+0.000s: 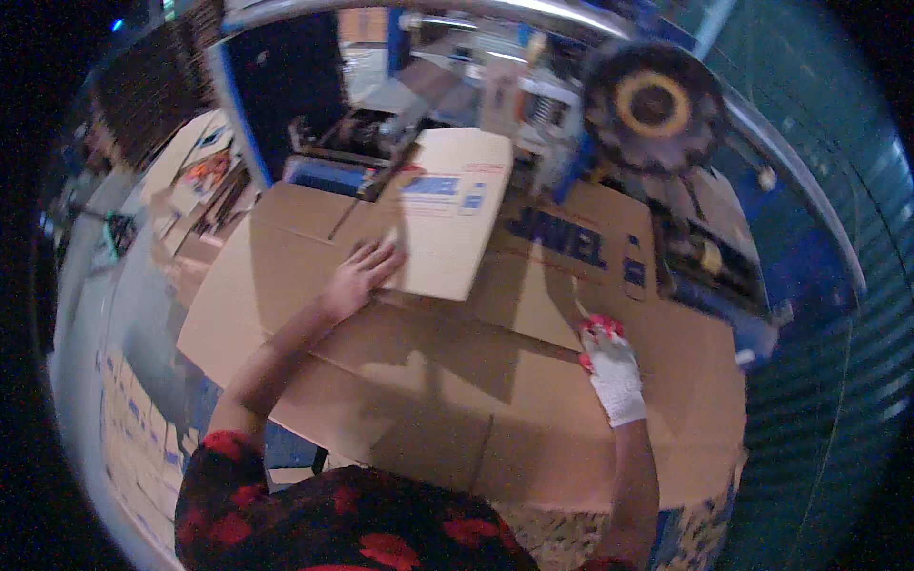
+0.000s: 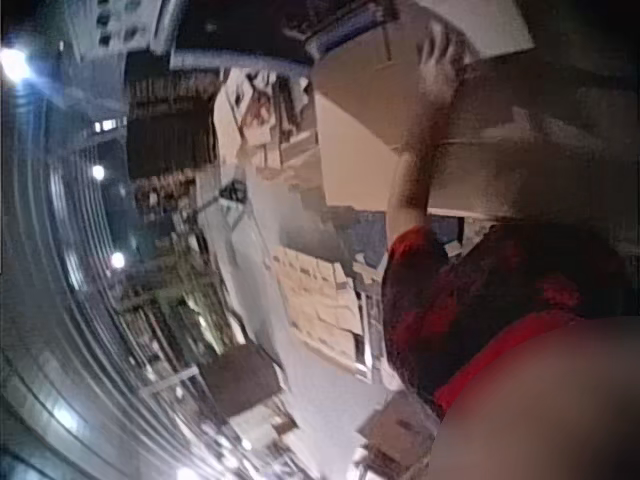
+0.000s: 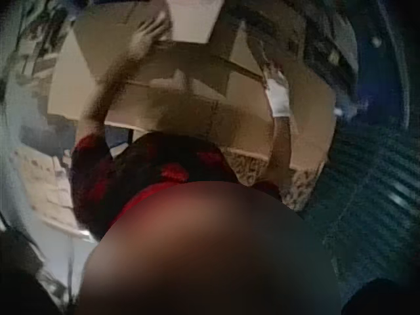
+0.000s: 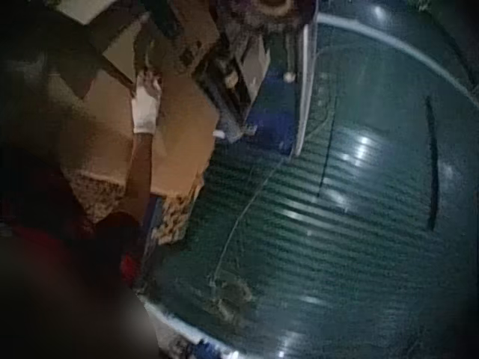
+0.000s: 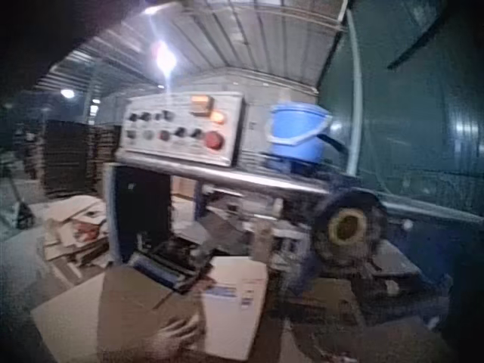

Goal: The person repeatedly folds flat cardboard sheets into boxes using a machine. They align the cardboard, fold the flaps, and pass the formed boxes through the machine, then stack them.

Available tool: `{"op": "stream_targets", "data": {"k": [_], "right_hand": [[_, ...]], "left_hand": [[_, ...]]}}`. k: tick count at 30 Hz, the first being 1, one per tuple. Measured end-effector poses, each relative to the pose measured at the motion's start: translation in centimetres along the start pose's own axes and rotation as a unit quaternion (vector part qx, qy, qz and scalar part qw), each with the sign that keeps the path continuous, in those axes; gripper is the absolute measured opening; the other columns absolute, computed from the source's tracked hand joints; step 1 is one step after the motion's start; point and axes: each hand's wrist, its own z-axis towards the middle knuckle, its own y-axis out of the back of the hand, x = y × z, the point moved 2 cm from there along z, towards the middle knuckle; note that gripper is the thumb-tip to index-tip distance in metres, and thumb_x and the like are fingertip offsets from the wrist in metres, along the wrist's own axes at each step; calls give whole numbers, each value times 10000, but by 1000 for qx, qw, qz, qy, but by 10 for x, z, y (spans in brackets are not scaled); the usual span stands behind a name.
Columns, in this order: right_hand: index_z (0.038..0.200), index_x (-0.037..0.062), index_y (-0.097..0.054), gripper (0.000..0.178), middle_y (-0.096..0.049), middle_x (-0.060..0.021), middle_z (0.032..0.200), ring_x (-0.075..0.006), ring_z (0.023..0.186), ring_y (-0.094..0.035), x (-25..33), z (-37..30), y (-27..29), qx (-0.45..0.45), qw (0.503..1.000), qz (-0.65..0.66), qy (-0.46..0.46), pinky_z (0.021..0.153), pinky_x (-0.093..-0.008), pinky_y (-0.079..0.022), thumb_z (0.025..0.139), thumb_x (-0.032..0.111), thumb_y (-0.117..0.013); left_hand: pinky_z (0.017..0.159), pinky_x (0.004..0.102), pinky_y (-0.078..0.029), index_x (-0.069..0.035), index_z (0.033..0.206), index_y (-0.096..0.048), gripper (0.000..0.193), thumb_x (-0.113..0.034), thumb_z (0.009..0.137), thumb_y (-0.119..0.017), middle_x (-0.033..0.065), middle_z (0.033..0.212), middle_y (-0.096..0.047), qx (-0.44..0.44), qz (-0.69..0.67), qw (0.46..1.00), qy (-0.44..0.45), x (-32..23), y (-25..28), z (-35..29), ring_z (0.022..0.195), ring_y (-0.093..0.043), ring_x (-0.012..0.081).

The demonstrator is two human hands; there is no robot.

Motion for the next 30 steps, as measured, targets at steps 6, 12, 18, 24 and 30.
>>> {"op": "stream_targets", "data": {"k": [6,12,18,24,30], "right_hand": [[1299,96,-495,525,-536,-121,1285,-325,1178,-508,-55,119,-26,-50,994,-80,-46,1034,-423,-363,799,188,-626],[1387,32,-404,597,-429,-179,1410,-326,1306,-399,-68,38,-6,-180,929,251,-206,1093,-386,-308,828,19,-614],[1404,44,-386,623,-344,-175,1471,-360,1368,-291,-36,-168,11,37,918,-16,-394,1117,-495,-196,876,293,-605],[1436,57,-318,749,-322,-180,1476,-389,1376,-260,21,-245,26,68,900,-22,-430,1127,-512,-142,829,368,-628],[1427,46,-323,763,-336,-182,1464,-359,1363,-293,50,-297,26,-111,805,53,-581,1091,-506,-245,810,307,-688]], "left_hand": [[1001,590,-328,-229,1437,-326,634,-328,860,-572,39,1485,-322,26,73,989,126,39,-40,122,1326,-352,307],[1019,400,-405,-308,1384,-417,574,-311,844,-612,91,1404,-448,99,-3,931,352,73,15,-2,1289,-427,262],[865,452,-474,-60,1072,-616,475,-488,893,-518,151,1139,-602,-3,266,796,544,170,110,-282,1042,-572,367],[889,446,-408,0,1072,-614,620,-579,876,-510,224,1064,-621,38,51,879,472,250,99,-367,1032,-565,357],[880,414,-401,15,1044,-600,588,-537,842,-592,189,996,-612,130,86,874,461,287,99,-383,972,-558,316]]}}
